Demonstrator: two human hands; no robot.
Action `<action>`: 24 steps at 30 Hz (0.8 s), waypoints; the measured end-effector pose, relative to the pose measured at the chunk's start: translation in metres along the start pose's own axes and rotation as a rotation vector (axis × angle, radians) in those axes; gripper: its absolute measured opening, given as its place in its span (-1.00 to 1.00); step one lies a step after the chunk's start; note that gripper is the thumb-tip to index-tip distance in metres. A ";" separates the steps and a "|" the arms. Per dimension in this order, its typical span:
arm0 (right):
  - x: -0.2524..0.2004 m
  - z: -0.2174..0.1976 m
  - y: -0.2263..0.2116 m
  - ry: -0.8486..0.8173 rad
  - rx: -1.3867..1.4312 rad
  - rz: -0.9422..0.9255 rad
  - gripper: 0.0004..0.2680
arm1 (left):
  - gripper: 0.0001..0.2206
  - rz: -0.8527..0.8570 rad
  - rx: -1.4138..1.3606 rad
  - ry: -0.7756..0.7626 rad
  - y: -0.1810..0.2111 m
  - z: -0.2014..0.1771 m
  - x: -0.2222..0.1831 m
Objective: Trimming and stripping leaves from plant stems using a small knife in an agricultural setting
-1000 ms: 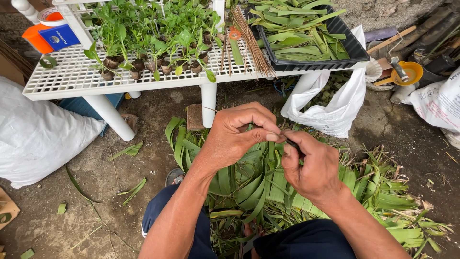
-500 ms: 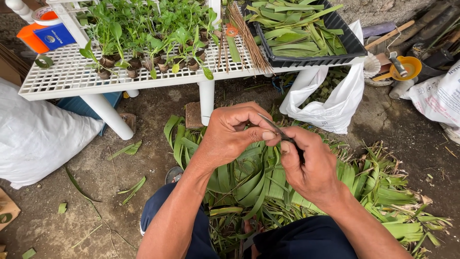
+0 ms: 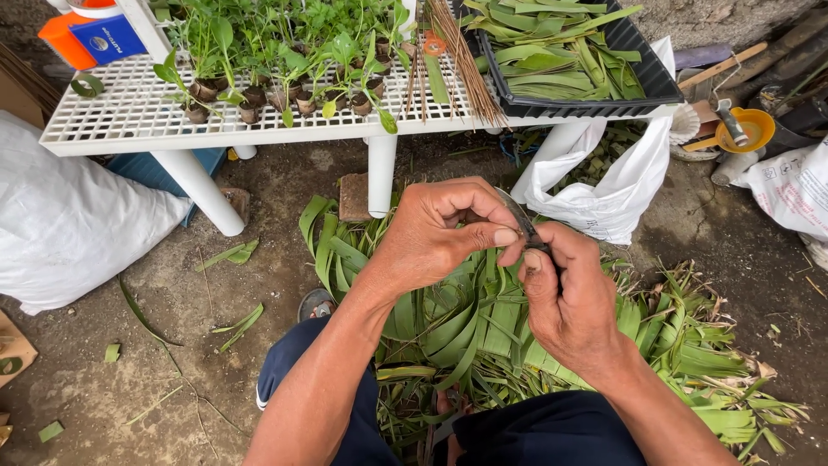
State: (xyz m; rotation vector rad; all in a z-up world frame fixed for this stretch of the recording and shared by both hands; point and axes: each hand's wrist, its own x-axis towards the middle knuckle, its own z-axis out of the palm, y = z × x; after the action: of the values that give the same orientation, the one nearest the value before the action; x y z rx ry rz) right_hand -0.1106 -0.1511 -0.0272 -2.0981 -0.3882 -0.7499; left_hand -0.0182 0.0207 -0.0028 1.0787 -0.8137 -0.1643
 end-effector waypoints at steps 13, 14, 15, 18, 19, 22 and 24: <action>-0.001 -0.001 0.002 0.012 -0.015 -0.011 -0.88 | -0.96 0.064 0.206 0.012 0.002 -0.007 0.000; -0.001 -0.001 0.003 0.011 -0.016 -0.012 -0.88 | -0.96 0.065 0.205 0.013 -0.001 -0.007 0.000; -0.001 0.000 0.004 0.014 -0.016 -0.015 -0.89 | -0.95 0.057 0.197 0.026 -0.004 -0.008 0.001; -0.001 0.000 0.006 0.019 -0.017 -0.026 -0.89 | -0.94 0.051 0.185 0.039 -0.007 -0.007 0.001; -0.001 0.001 0.007 0.023 -0.016 -0.031 -0.89 | -0.94 0.050 0.180 0.039 -0.007 -0.006 0.001; -0.003 0.002 0.011 0.034 0.013 -0.032 -0.88 | -0.95 0.046 0.169 0.020 -0.009 -0.007 -0.001; -0.004 0.004 0.013 0.033 0.017 -0.029 -0.88 | -0.95 0.049 0.168 0.017 -0.007 -0.006 0.000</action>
State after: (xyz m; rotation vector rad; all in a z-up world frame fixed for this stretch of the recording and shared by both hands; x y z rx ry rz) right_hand -0.1060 -0.1556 -0.0393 -2.0660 -0.4068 -0.7947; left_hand -0.0124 0.0211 -0.0100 1.2152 -0.8492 -0.0464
